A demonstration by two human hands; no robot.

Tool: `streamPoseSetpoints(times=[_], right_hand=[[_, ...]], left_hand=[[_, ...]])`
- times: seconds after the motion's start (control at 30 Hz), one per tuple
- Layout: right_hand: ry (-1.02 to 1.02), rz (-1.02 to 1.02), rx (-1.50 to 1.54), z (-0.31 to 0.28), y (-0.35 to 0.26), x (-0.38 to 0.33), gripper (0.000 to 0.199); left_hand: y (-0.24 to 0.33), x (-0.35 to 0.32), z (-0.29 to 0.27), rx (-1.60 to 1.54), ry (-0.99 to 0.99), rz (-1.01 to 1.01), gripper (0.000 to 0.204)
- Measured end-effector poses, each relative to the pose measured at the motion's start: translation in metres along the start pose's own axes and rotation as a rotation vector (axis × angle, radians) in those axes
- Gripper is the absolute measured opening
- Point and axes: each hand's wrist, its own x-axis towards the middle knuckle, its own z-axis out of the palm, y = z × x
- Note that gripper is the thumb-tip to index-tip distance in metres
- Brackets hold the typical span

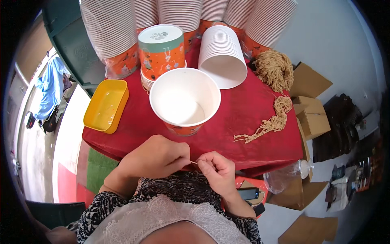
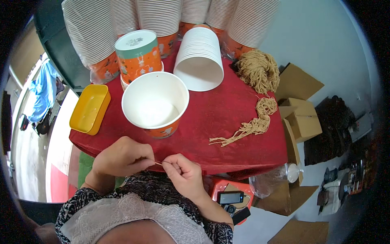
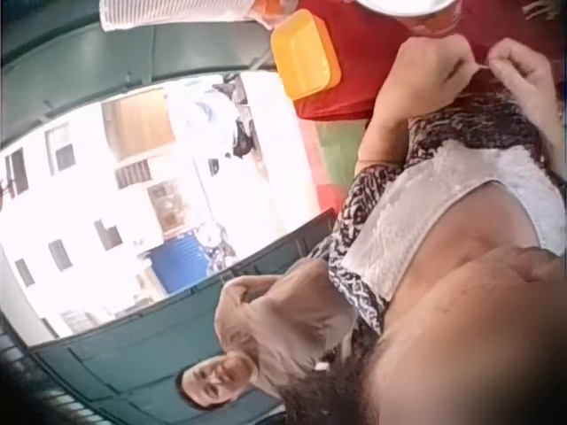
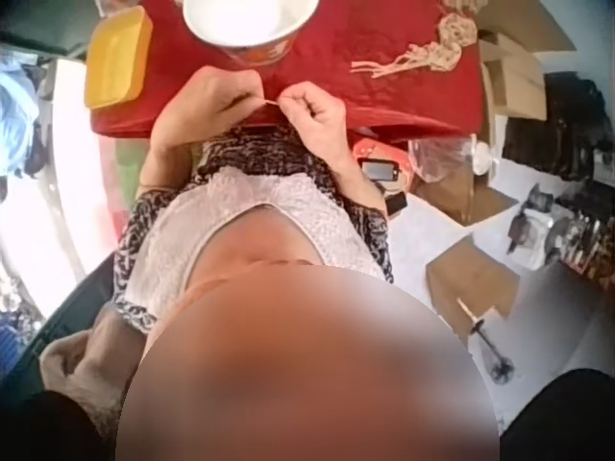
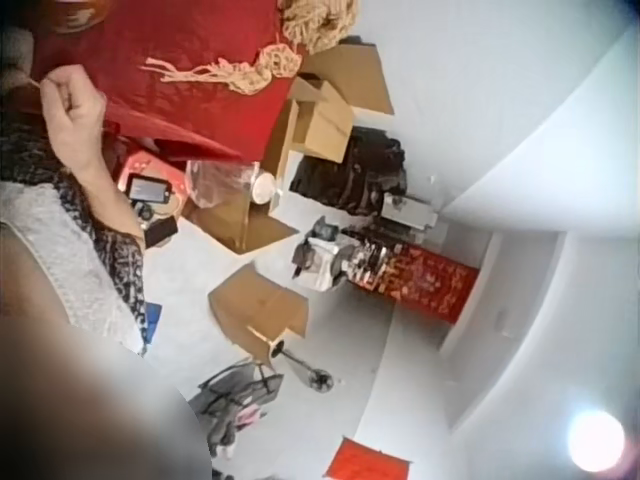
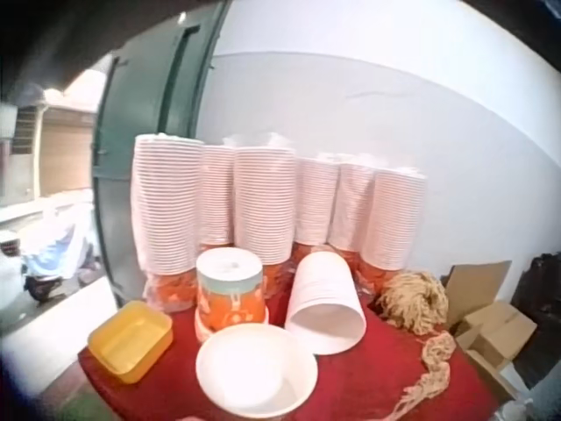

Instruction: Thread string through pre-punched holes in decorative paper cups and stack them.

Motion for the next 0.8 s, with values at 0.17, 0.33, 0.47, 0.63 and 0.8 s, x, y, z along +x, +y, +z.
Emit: streamPoseSetpoints(times=[0.17,0.33,0.47,0.63,0.8], right_hand=[[-0.039,0.015,-0.003,0.011,-0.002,0.009,0.003],[0.01,-0.038,0.063,0.021,0.002,0.013,0.004],[-0.013,0.019,0.187,0.024,0.002,0.017,0.006],[0.039,0.018,0.21,0.03,-0.001,0.021,0.005],[0.09,-0.005,0.169,0.03,0.004,0.021,0.004]], left_hand=[[-0.001,-0.009,-0.008,-0.118,0.091,-0.083,0.01],[-0.005,-0.012,-0.005,-0.249,0.213,-0.164,0.009],[-0.007,-0.009,-0.002,-0.223,0.254,-0.173,0.011],[-0.015,-0.006,0.006,-0.162,0.303,-0.085,0.014],[-0.014,-0.009,-0.001,-0.065,0.414,-0.178,0.018]])
